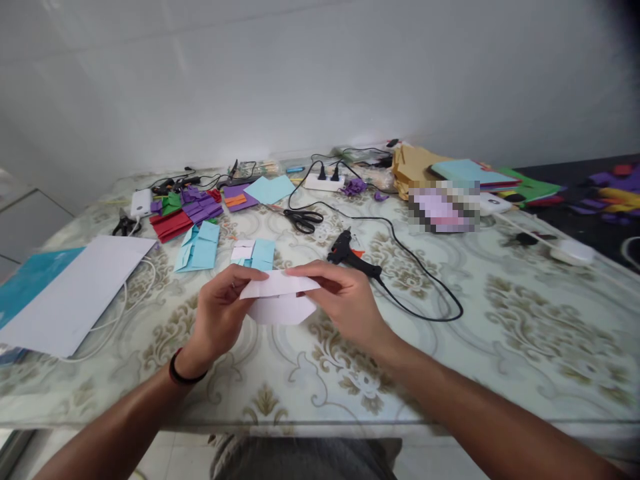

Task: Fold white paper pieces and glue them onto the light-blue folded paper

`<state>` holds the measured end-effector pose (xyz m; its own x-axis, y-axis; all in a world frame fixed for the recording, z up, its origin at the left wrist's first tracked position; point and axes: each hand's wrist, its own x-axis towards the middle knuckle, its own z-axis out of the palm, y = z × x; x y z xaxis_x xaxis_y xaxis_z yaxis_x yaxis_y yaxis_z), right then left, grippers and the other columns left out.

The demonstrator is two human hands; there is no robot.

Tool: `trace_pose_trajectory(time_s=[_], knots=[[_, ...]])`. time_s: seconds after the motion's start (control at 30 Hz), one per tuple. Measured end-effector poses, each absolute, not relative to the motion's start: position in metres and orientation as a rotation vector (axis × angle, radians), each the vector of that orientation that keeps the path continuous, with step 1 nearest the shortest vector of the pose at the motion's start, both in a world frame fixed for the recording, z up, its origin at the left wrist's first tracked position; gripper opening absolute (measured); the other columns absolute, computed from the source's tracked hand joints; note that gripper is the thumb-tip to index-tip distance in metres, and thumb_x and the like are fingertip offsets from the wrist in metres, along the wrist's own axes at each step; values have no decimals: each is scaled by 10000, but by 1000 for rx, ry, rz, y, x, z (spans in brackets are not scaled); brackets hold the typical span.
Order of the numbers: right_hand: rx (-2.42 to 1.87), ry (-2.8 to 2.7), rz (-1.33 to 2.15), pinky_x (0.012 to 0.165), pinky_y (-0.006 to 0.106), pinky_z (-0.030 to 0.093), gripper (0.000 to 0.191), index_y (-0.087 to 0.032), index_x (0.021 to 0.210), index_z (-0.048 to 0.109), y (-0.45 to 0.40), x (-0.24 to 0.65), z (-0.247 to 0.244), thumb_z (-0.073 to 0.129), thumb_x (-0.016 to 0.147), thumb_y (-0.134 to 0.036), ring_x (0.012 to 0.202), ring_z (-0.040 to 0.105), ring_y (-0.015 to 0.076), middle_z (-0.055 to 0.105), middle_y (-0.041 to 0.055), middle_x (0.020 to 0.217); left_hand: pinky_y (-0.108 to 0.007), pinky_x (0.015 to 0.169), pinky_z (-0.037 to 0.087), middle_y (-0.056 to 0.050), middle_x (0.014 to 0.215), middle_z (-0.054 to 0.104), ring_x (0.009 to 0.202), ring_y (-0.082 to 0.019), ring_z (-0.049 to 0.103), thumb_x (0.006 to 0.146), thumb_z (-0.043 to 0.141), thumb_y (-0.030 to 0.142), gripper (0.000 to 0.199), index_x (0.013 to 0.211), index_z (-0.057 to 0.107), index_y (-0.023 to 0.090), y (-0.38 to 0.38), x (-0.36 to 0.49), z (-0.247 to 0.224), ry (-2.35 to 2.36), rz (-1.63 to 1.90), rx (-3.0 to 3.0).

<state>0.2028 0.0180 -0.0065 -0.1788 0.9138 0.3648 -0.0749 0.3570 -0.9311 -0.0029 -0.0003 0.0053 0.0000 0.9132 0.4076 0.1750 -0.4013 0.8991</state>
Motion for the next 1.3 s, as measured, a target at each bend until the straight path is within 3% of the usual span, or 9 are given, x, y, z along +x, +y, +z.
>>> trace_pose_trajectory(time_s=[0.23, 0.33, 0.47, 0.6, 0.77, 0.9, 1.1, 1.2, 1.3], knots=[[-665, -1606, 1123, 712, 309, 525, 330, -233, 1032, 792, 15, 213, 7, 597, 786, -133, 910, 682, 205, 737, 60, 1015, -278, 751, 566, -64, 1019, 813, 902, -201, 741, 904, 723, 179, 167, 1004, 828, 263, 2, -14, 1, 997, 1318, 1565], [-660, -1656, 1137, 766, 343, 530, 286, -229, 1075, 772, 15, 215, 12, 567, 876, -230, 955, 675, 224, 726, 73, 1050, -305, 812, 578, -73, 1072, 808, 978, -221, 740, 922, 699, 190, 193, 1039, 829, 270, 2, -18, 1, 994, 1276, 1552], [-799, -1596, 1074, 720, 325, 534, 157, -220, 922, 774, 18, 211, 11, 648, 943, -311, 869, 674, 201, 740, 60, 939, -397, 952, 589, -118, 1248, 762, 1168, -296, 704, 910, 695, 246, 270, 1157, 803, 241, 1, -17, 7, 889, 1182, 1601], [-864, -1573, 989, 696, 301, 540, 68, -227, 908, 794, 21, 208, 7, 738, 889, -261, 888, 679, 192, 741, 55, 951, -322, 791, 621, -105, 1086, 800, 963, -236, 761, 917, 733, 293, 219, 1119, 779, 220, 2, -8, 13, 972, 1144, 1577], [-917, -1521, 1083, 742, 307, 578, 176, -241, 1028, 771, 21, 207, 3, 767, 854, -269, 963, 699, 197, 755, 51, 1062, -238, 619, 589, -36, 814, 800, 723, -168, 749, 865, 808, 343, 220, 1024, 763, 198, 6, -1, 10, 1142, 1184, 1479], [-938, -1534, 1143, 811, 342, 586, 189, -222, 1016, 763, 22, 208, 2, 778, 844, -300, 918, 727, 198, 786, 49, 1016, -261, 616, 623, -42, 763, 802, 670, -178, 753, 850, 816, 397, 229, 889, 790, 173, 7, -2, 10, 1249, 1198, 1485], [-1033, -1592, 1109, 753, 344, 571, 182, -199, 898, 768, 25, 211, 3, 729, 894, -377, 788, 709, 196, 788, 47, 878, -275, 656, 652, -34, 786, 811, 693, -179, 763, 831, 832, 377, 203, 875, 801, 182, 5, -3, 11, 1248, 1225, 1446], [-968, -1634, 1079, 834, 360, 580, 214, -209, 1024, 751, 24, 212, 4, 750, 874, -361, 906, 717, 210, 779, 60, 1019, -268, 646, 635, -18, 743, 788, 658, -159, 732, 836, 828, 364, 183, 841, 786, 185, 7, -4, 9, 1225, 1245, 1371], [-872, -1728, 1035, 974, 391, 557, 424, -241, 1246, 671, 21, 212, 4, 777, 836, -263, 1100, 690, 228, 719, 75, 1255, -231, 605, 574, 4, 684, 735, 613, -123, 668, 851, 814, 343, 166, 808, 767, 190, 10, -7, 6, 1155, 1288, 1266]])
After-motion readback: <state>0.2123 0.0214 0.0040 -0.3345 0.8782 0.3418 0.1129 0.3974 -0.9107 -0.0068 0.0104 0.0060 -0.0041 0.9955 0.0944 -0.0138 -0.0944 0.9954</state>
